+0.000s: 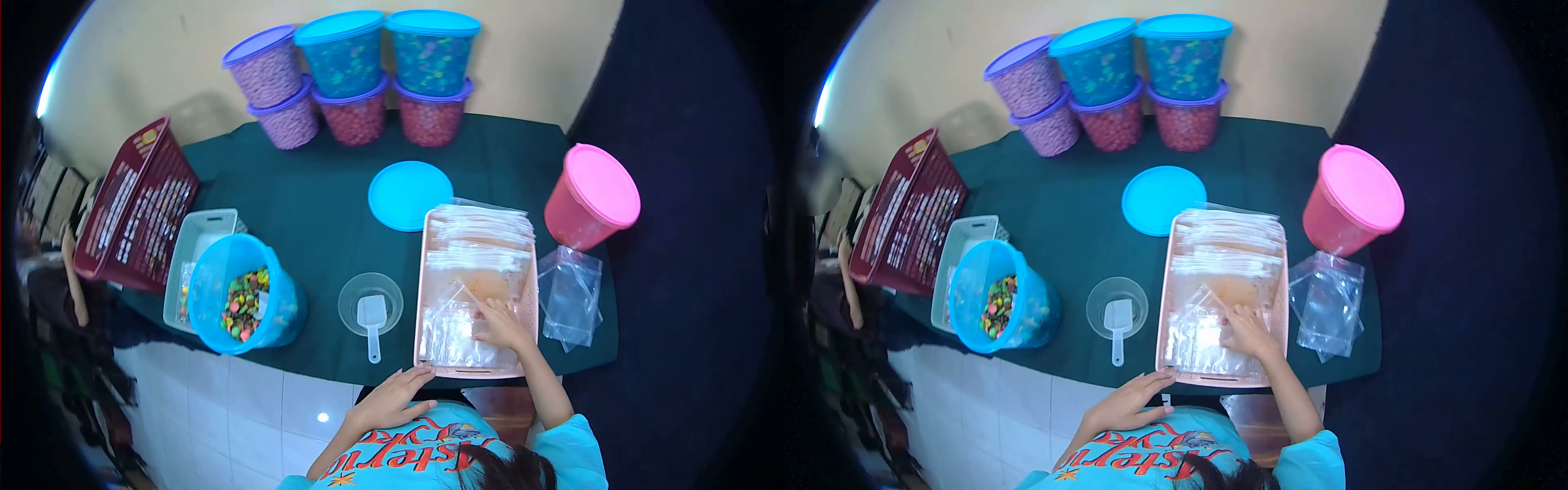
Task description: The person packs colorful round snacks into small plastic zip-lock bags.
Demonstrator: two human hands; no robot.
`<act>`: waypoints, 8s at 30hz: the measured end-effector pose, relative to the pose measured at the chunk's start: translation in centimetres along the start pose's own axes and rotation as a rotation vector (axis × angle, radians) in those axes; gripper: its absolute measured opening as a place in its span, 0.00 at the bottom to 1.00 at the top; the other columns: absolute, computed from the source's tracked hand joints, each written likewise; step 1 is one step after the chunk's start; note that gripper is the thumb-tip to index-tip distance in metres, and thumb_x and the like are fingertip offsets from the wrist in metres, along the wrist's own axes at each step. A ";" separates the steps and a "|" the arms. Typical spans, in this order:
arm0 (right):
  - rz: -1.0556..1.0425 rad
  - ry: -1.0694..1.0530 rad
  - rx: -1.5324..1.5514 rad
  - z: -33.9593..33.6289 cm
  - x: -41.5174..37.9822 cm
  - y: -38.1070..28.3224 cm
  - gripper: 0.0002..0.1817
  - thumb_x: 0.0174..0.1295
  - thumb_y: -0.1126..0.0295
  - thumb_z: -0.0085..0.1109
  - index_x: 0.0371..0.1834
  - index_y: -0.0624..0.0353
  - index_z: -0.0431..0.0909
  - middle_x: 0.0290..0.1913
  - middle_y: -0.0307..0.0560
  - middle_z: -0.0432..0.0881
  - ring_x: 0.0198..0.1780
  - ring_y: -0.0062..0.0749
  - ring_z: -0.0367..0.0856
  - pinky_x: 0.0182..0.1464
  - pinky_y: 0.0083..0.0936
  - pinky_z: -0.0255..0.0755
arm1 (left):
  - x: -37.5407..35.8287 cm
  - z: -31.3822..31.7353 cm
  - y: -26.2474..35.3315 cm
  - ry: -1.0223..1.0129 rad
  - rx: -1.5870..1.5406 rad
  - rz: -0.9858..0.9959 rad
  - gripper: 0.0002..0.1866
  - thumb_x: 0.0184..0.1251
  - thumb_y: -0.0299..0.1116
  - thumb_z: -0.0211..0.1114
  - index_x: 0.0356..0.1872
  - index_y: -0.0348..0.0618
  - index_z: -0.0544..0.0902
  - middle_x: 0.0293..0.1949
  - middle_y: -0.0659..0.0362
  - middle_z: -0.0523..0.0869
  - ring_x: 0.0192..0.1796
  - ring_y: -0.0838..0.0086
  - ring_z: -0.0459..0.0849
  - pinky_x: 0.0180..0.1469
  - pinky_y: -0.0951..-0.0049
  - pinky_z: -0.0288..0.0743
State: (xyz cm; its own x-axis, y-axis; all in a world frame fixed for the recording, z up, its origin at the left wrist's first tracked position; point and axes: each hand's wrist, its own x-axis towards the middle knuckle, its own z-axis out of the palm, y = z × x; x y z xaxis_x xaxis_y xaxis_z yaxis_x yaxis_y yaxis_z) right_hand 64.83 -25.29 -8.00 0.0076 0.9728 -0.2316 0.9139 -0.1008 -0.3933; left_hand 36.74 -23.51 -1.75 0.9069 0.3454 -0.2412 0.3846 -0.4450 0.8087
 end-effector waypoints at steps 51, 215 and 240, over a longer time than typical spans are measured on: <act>-0.899 0.386 0.615 2.9 2.2 -45.9 0.21 0.46 0.75 0.60 0.48 0.58 0.71 0.48 0.48 0.73 0.50 0.42 0.70 0.50 0.34 0.64 | -29.4 -8.1 -9.7 0.955 -0.879 0.369 0.61 0.41 0.81 0.31 0.64 0.32 0.48 0.65 0.44 0.54 0.67 0.58 0.54 0.66 0.54 0.45; 0.119 0.872 1.383 1.8 4.5 -47.1 0.13 0.63 0.69 0.45 0.47 0.65 0.65 0.46 0.51 0.76 0.46 0.25 0.74 0.51 0.23 0.65 | -16.9 -29.8 -14.1 0.310 0.377 0.705 0.48 0.32 0.43 0.75 0.61 0.43 0.63 0.58 0.57 0.67 0.60 0.65 0.68 0.63 0.40 0.41; -0.186 0.164 -0.571 0.5 18.9 -40.1 0.08 0.46 0.69 0.58 0.26 0.60 0.73 0.24 0.45 0.77 0.32 0.36 0.75 0.36 0.30 0.65 | -26.8 -27.1 -20.4 0.841 -0.423 0.338 0.51 0.23 0.55 0.72 0.53 0.31 0.69 0.46 0.47 0.68 0.51 0.60 0.71 0.52 0.64 0.65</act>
State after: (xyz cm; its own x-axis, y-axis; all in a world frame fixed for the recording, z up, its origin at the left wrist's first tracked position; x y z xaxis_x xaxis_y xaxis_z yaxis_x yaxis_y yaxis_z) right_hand 28.15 -2.99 2.99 -0.1515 0.9873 -0.0471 0.9784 0.1566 0.1349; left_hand -0.03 -1.27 2.78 0.4781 0.8001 0.3622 -0.1123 -0.3533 0.9287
